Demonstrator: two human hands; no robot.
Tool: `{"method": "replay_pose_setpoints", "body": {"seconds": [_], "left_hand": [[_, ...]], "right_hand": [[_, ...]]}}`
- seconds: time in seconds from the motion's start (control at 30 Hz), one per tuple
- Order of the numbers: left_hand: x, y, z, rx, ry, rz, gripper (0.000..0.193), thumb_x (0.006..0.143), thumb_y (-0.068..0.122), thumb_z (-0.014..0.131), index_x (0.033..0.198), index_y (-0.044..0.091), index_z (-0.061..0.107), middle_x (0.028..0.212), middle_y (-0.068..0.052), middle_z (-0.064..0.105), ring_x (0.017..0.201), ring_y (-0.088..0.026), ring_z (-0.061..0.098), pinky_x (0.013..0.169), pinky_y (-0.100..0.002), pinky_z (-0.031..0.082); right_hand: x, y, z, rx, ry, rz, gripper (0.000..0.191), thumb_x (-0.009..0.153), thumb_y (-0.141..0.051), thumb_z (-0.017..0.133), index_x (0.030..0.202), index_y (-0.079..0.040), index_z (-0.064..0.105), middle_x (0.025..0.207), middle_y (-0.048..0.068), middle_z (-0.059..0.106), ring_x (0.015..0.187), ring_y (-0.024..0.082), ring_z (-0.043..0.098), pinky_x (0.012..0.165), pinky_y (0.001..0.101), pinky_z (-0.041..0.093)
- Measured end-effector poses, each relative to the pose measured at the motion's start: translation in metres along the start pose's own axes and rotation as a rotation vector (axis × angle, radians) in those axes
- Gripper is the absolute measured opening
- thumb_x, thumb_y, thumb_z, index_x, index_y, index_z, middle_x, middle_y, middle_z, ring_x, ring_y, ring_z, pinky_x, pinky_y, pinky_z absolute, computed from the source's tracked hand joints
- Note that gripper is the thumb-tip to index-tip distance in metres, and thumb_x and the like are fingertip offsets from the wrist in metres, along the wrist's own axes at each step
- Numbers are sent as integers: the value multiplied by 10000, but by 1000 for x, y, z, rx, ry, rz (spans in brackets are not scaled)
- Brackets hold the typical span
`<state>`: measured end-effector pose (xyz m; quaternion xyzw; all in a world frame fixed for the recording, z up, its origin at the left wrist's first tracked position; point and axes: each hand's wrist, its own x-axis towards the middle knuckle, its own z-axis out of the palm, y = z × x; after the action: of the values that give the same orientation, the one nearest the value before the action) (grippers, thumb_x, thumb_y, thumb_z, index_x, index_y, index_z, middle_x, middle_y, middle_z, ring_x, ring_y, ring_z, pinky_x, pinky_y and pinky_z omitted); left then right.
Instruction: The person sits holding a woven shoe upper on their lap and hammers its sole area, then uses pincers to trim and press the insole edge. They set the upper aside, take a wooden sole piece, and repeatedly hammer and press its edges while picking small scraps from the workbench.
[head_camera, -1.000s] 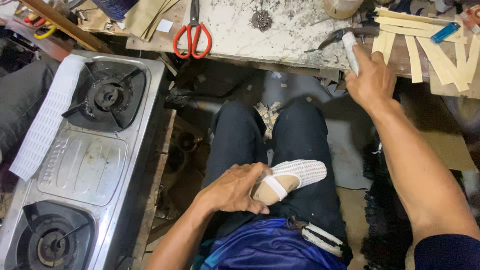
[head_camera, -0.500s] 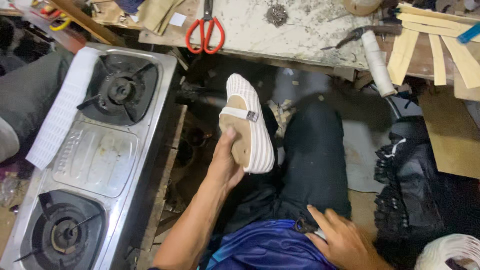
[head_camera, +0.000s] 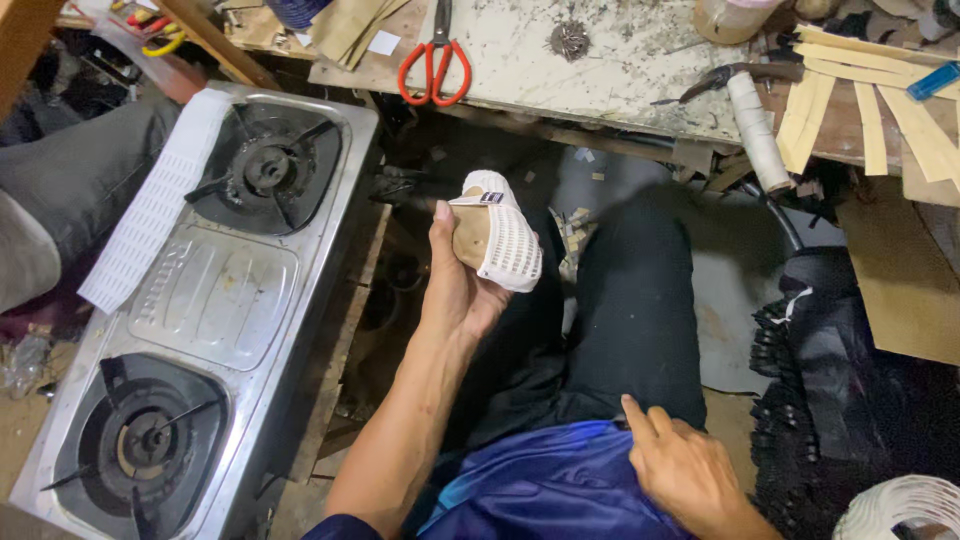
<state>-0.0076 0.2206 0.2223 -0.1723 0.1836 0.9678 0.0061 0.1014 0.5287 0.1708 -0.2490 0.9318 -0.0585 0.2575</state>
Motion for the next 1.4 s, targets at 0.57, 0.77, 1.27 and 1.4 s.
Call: {"method": "replay_pose_setpoints", "body": {"seconds": [0.57, 0.77, 1.27, 1.4], "left_hand": [[-42, -44, -10, 664, -120, 561, 1116, 868, 320, 787, 1668, 68, 50, 1607, -199, 374, 1461, -308, 441, 1210, -440, 381], [-40, -40, -13, 743, -150, 543, 1248, 809, 278, 835, 1668, 71, -46, 1616, -225, 341, 1459, -323, 439, 1205, -450, 395], [-4, -1, -11, 745, -84, 523, 1282, 775, 224, 846, 1661, 69, -68, 1609, -221, 353, 1449, -317, 446, 1197, -441, 397], [15, 28, -30, 723, -204, 371, 1099, 844, 249, 757, 1697, 42, 96, 1626, -206, 396, 1470, -300, 450, 1209, -411, 385]], "right_hand": [[20, -30, -12, 1424, -292, -160, 548, 968, -153, 596, 1502, -56, 516, 1234, 51, 658, 1018, 173, 600, 845, 367, 499], [34, -47, -53, 1327, -252, -184, 508, 968, -193, 556, 1447, -31, 517, 1033, 76, 698, 971, 173, 726, 876, 328, 568], [90, -78, -100, 1033, -270, 101, 238, 960, -232, 582, 1101, -48, 634, 709, 107, 639, 600, 198, 610, 570, 357, 502], [96, -90, -129, 603, 156, -335, 400, 918, -158, 642, 1297, -30, 640, 825, 121, 677, 619, 254, 677, 558, 371, 537]]}}
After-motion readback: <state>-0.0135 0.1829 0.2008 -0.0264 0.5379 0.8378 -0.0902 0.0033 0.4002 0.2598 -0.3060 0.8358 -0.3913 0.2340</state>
